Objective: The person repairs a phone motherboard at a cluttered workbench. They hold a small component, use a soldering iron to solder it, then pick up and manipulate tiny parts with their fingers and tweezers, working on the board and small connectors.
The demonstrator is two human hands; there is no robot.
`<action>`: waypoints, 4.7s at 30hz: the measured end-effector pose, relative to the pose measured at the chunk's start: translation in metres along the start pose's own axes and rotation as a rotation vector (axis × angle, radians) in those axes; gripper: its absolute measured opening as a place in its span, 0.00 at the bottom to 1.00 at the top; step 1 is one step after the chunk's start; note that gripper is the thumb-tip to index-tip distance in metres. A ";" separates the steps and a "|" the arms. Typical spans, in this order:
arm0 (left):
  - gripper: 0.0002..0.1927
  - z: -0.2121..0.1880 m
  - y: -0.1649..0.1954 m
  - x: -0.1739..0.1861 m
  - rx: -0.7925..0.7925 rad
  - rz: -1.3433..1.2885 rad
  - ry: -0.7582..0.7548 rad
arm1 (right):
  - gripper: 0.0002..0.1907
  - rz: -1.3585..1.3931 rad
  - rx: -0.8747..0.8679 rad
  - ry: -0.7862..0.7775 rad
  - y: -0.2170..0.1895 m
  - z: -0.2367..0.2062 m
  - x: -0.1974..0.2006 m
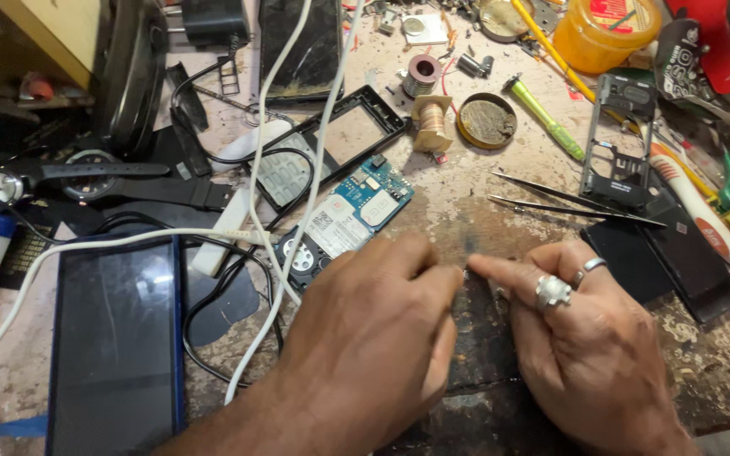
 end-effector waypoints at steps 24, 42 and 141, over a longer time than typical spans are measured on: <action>0.03 0.012 -0.005 -0.006 0.062 -0.041 0.099 | 0.08 0.623 -0.195 0.320 0.045 -0.026 0.010; 0.10 0.000 -0.017 -0.048 0.509 -1.084 -0.262 | 0.07 0.770 -0.010 0.129 0.025 -0.022 0.006; 0.10 -0.008 -0.020 -0.070 0.659 -1.099 -0.374 | 0.10 0.390 0.110 0.276 -0.007 -0.023 0.020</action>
Point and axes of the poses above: each hand's wrist, its own z-axis towards the middle knuckle, its own x-axis out of the back of the hand, y = z × x, the point moved 9 cm from there along z, towards the middle knuckle, and after that the axes turned 11 degrees about z, right-handed, at the moved point
